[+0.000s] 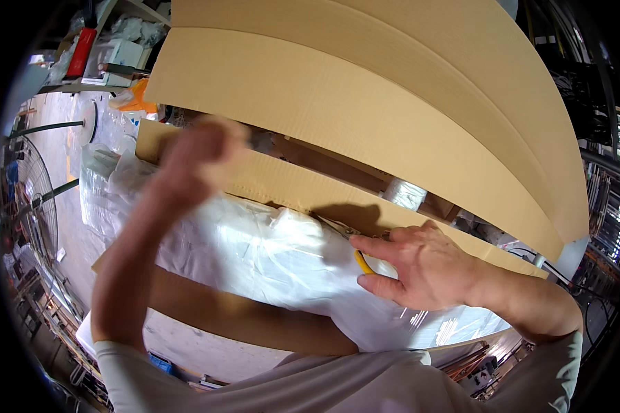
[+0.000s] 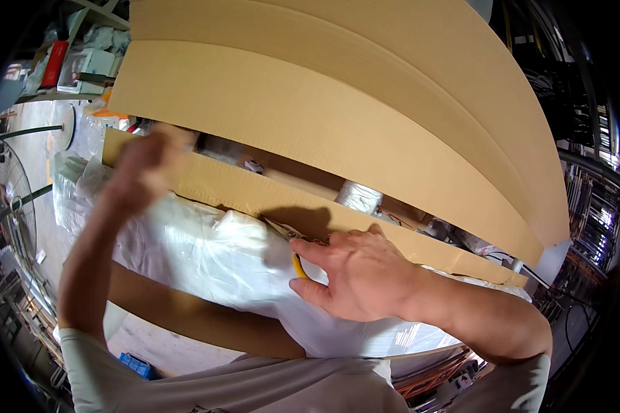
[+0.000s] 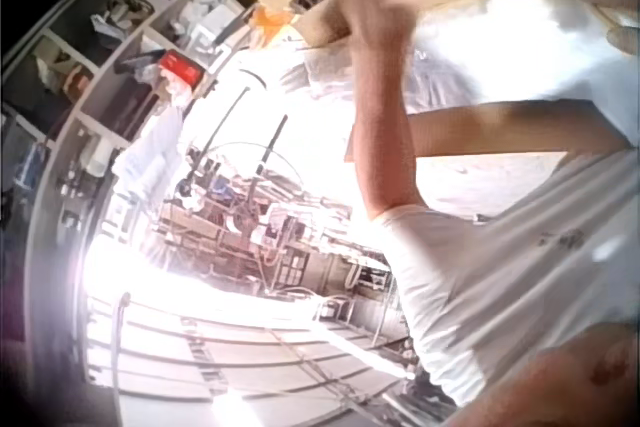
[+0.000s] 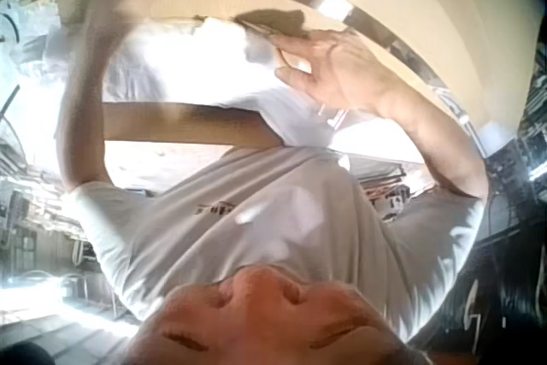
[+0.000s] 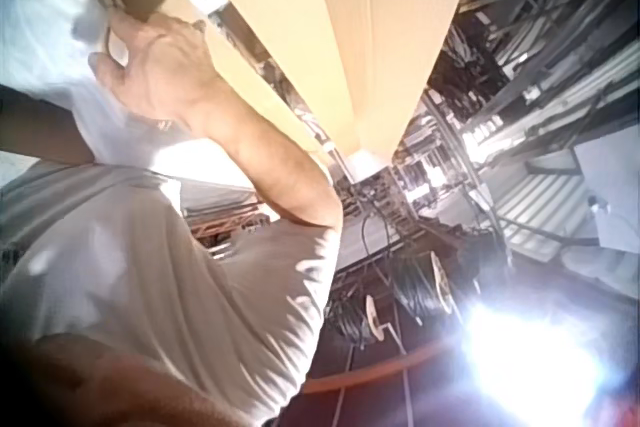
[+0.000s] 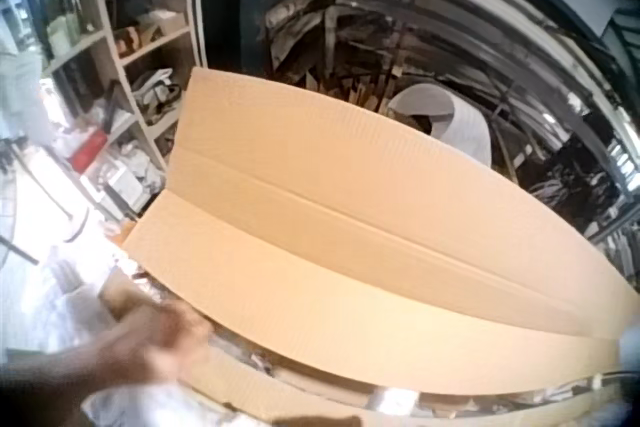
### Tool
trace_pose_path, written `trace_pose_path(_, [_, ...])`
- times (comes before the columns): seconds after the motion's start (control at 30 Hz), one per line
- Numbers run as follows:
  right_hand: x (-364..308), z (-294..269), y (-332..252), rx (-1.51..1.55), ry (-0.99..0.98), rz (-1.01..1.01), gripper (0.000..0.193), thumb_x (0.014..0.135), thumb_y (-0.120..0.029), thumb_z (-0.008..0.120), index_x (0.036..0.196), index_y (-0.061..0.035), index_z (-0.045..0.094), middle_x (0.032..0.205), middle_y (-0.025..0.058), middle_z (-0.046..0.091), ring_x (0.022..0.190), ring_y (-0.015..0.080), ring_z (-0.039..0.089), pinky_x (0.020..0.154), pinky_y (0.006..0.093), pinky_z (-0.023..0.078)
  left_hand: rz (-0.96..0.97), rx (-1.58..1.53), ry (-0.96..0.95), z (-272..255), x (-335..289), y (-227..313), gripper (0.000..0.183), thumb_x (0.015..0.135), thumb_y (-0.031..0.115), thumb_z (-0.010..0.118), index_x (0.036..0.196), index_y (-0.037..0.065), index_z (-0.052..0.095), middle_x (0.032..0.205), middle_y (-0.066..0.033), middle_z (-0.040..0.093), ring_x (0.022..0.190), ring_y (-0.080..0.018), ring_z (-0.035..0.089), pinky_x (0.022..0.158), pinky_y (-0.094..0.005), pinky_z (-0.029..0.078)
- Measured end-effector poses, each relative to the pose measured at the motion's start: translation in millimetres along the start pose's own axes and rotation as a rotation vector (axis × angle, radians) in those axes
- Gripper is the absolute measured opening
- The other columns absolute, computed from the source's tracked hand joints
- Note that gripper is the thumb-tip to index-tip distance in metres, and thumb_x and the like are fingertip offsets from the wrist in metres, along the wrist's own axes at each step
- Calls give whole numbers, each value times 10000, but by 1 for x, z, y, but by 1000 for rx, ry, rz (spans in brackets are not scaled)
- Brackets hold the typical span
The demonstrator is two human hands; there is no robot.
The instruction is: The person wraps foam around long metal profiles and places them into a custom cardboard box, using a utility knife to score the cardboard for folding.
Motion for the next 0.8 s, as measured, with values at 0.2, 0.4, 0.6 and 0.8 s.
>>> trace_pose_path(0.2, [3, 2, -6, -72, -71, 24, 551, 1000, -424, 570, 1403, -49, 610, 737, 161, 674, 788, 343, 675, 844, 449, 500, 62, 412, -278, 112, 45, 65, 368, 962, 292, 547, 925, -30, 722, 928, -213, 733, 926, -408, 697, 858, -501, 541])
trace_pose_path(0.4, [-8, 0, -7, -62, -86, 82, 551, 983, -419, 524, 1389, -64, 638, 920, 181, 757, 946, 360, 717, 935, 431, 539, -35, 427, -262, 114, 62, 67, 494, 992, 388, 539, 744, 16, 749, 790, -219, 710, 807, -420, 697, 792, -514, 551])
trace_pose_path(0.6, [-53, 14, 45, -12, -6, 42, 547, 969, -403, 574, 1410, -84, 621, 725, 169, 707, 805, 371, 708, 830, 455, 551, 15, 433, -247, 116, 62, 61, 489, 994, 413, 545, 776, 24, 747, 824, -208, 711, 837, -410, 687, 784, -505, 538])
trace_pose_path(0.8, [-109, 20, 89, 39, -35, 151, 544, 950, -373, 570, 1399, -72, 634, 742, 204, 701, 820, 386, 705, 849, 450, 550, 3, 446, -206, 121, 62, 57, 493, 990, 417, 553, 757, 22, 734, 815, -208, 701, 847, -419, 674, 783, -502, 531])
Point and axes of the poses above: each hand's wrist, its own x-axis towards the middle knuckle, its own z-axis out of the palm, y = z × x, the point moved 1 cm from there along x, towards the middle knuckle
